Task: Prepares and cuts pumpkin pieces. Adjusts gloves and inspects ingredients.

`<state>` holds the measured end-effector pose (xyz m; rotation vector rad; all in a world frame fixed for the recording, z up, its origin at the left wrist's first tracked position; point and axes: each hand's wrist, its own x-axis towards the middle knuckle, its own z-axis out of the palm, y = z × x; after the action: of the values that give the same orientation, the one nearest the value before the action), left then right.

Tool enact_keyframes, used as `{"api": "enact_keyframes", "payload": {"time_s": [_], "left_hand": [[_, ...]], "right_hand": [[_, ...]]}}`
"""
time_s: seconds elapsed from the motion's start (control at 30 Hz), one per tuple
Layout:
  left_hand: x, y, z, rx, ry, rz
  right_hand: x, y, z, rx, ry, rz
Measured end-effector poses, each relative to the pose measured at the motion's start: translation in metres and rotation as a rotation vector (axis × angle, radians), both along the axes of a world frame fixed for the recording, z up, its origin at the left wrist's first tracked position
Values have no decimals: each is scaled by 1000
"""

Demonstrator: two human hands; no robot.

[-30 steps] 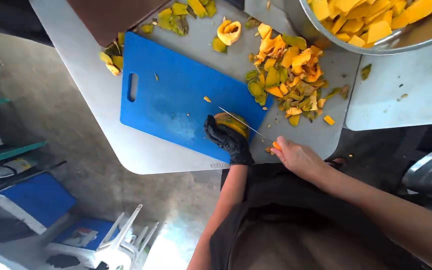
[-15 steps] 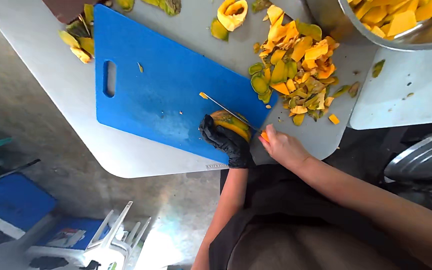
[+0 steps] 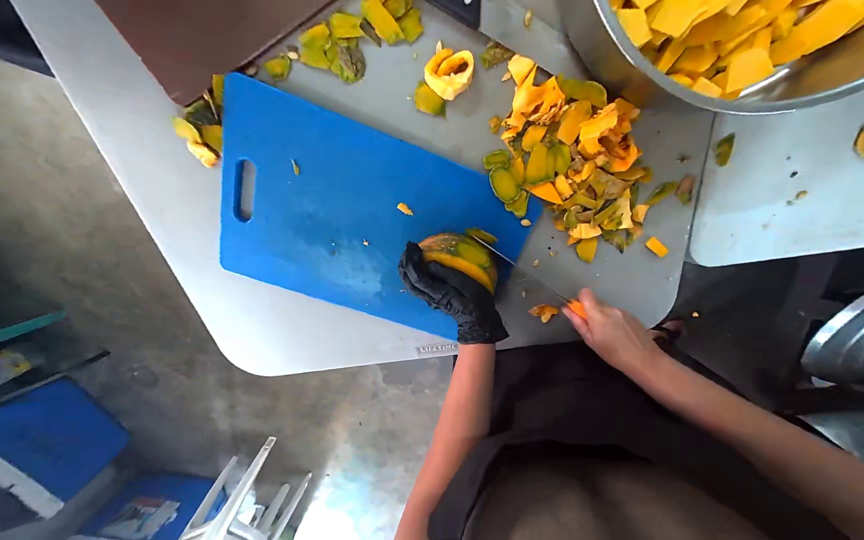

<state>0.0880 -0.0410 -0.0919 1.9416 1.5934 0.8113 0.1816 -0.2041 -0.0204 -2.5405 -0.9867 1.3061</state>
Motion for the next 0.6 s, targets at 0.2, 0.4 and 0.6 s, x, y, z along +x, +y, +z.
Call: {"api": "enact_keyframes", "payload": {"time_s": [0.2, 0.4, 0.6], "left_hand": [[-10, 12, 8, -8, 68, -96], [-38, 87, 46, -256, 318, -881], [-58, 78, 40, -235, 365, -698]], "right_hand": [[18, 53, 7, -16, 81, -236], [19, 35, 20, 145, 86, -292], [-13, 22, 25, 259, 58, -130]]}}
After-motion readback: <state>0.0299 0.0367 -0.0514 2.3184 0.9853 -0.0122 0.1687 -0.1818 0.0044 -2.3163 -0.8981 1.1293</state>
